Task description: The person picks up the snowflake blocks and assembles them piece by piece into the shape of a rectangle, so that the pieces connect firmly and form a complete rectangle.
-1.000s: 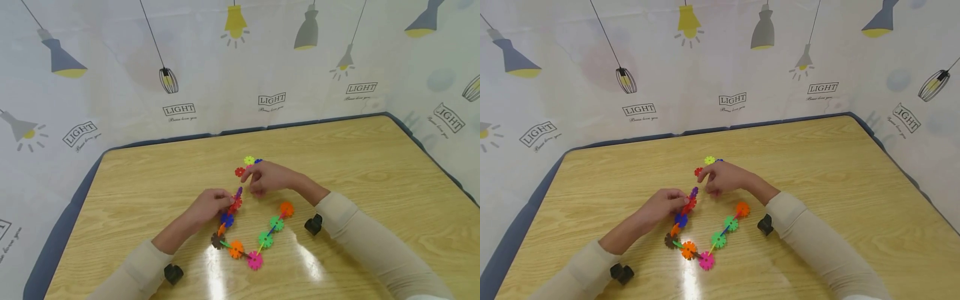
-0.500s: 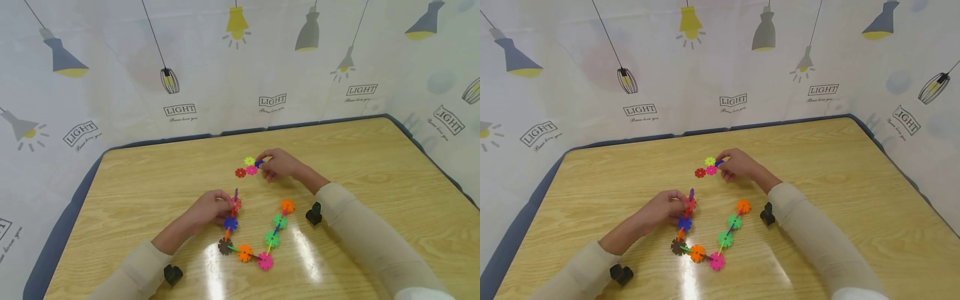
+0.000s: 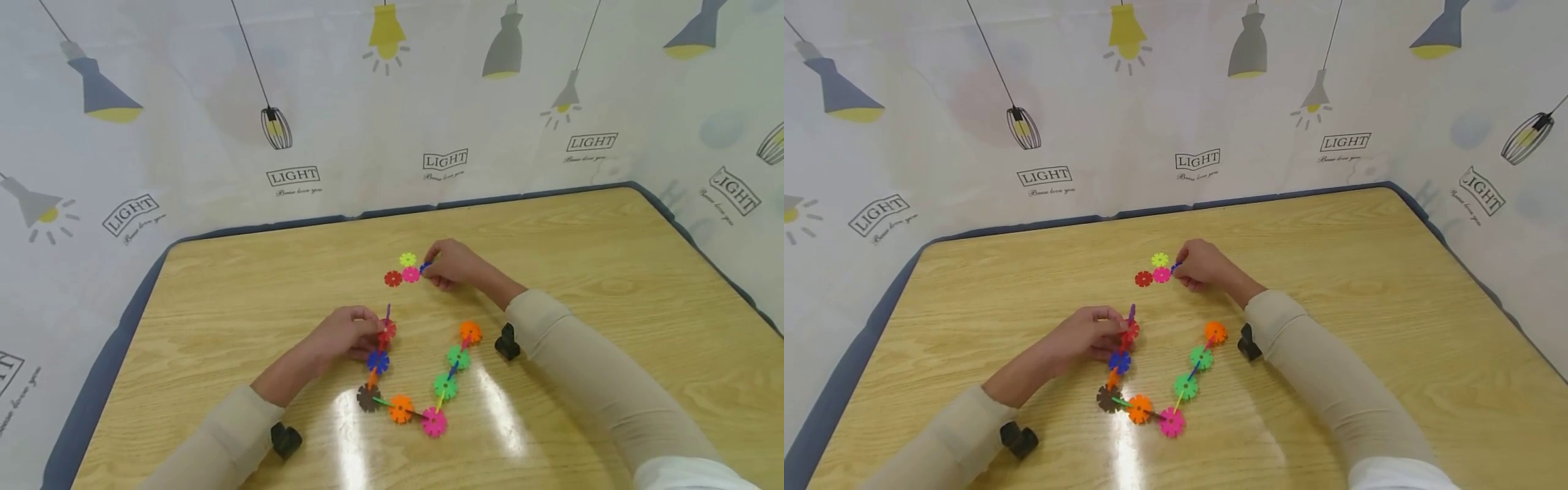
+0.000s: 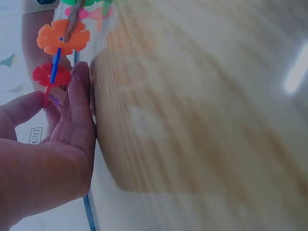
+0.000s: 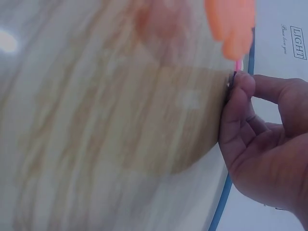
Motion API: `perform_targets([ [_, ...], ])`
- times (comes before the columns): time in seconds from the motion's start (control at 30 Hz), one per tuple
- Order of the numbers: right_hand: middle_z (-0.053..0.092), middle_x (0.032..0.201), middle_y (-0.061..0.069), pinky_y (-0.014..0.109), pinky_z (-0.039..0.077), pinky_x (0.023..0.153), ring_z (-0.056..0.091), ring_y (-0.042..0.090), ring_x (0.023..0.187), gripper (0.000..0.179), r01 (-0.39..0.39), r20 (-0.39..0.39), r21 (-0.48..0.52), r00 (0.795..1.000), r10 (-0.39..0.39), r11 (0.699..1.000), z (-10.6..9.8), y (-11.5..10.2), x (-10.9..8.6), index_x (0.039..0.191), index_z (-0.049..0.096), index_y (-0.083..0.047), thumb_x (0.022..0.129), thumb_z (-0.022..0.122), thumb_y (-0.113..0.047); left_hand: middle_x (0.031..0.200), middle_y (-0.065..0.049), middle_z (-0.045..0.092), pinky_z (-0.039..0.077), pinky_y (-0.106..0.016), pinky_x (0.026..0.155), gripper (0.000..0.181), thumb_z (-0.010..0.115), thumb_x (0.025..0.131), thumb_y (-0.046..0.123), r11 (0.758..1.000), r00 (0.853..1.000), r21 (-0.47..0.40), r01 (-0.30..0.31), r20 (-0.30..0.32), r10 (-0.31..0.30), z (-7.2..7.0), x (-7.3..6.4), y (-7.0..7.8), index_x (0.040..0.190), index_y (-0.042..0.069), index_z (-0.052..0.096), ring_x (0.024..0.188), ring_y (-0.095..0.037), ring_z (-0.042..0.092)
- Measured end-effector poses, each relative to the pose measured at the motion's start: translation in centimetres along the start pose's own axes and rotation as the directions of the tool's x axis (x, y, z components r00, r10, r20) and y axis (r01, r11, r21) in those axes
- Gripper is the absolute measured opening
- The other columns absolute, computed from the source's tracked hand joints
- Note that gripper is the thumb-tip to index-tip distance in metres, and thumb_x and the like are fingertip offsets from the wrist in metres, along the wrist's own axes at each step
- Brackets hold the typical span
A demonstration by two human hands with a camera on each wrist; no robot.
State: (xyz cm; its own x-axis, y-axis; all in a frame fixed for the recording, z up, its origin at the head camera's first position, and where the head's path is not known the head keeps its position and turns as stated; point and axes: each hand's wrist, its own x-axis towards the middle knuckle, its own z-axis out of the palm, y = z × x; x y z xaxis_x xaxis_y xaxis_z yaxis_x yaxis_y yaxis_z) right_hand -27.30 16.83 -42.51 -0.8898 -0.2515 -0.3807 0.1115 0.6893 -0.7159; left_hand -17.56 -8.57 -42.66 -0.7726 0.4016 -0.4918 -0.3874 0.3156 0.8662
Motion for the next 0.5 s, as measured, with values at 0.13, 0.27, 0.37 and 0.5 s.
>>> perform_targets([
  [0.13,0.058,0.06,0.0,0.023,0.045,0.051,0.05,0.011,0.05,0.025,0.004,-0.004,-0.115,1.0,-0.004,0.993,-0.18,0.04,0.08,0.095,0.07,-0.001,0.091,0.069,-0.025,0.092,-0.008,0.073,0.057,-0.03,0.073,0.015,0.057,0.097,0.018,1.0,0.999,-0.018,0.01,0.045,-0.009,-0.43,0.3,-0.25,0.097,0.004,0.061,0.076,-0.015,0.068],
  [0.27,0.05,0.052,-0.002,0.023,0.039,0.047,0.043,0.01,0.045,0.028,0.008,0.007,-0.168,1.0,-0.007,0.986,-0.4,0.17,0.08,0.077,0.072,-0.006,0.089,0.071,-0.031,0.094,-0.008,0.074,0.057,-0.029,0.073,0.014,0.055,0.098,0.018,0.999,0.996,-0.036,0.016,0.087,-0.012,-0.84,0.53,-0.43,0.097,0.005,0.06,0.078,-0.015,0.068],
  [0.37,0.05,0.053,-0.002,0.023,0.039,0.048,0.043,0.011,0.045,0.03,0.018,0.023,-0.157,1.0,-0.014,0.987,-0.52,0.22,-0.13,0.075,0.069,-0.006,0.091,0.069,-0.031,0.097,-0.01,0.074,0.057,-0.03,0.074,0.013,0.054,0.099,0.019,0.999,0.994,-0.045,0.019,0.112,-0.014,-0.98,0.61,-0.5,0.098,0.006,0.059,0.08,-0.016,0.069],
  [0.5,0.058,0.062,0.002,0.025,0.044,0.052,0.051,0.013,0.052,0.023,0.036,0.055,-0.079,0.998,-0.032,0.996,-0.48,-0.04,-0.71,0.089,0.062,-0.005,0.095,0.063,-0.027,0.099,-0.011,0.074,0.057,-0.03,0.074,0.012,0.054,0.099,0.019,0.997,0.991,-0.067,0.025,0.136,-0.016,-1.04,0.63,-0.6,0.1,0.007,0.057,0.081,-0.017,0.069],
])
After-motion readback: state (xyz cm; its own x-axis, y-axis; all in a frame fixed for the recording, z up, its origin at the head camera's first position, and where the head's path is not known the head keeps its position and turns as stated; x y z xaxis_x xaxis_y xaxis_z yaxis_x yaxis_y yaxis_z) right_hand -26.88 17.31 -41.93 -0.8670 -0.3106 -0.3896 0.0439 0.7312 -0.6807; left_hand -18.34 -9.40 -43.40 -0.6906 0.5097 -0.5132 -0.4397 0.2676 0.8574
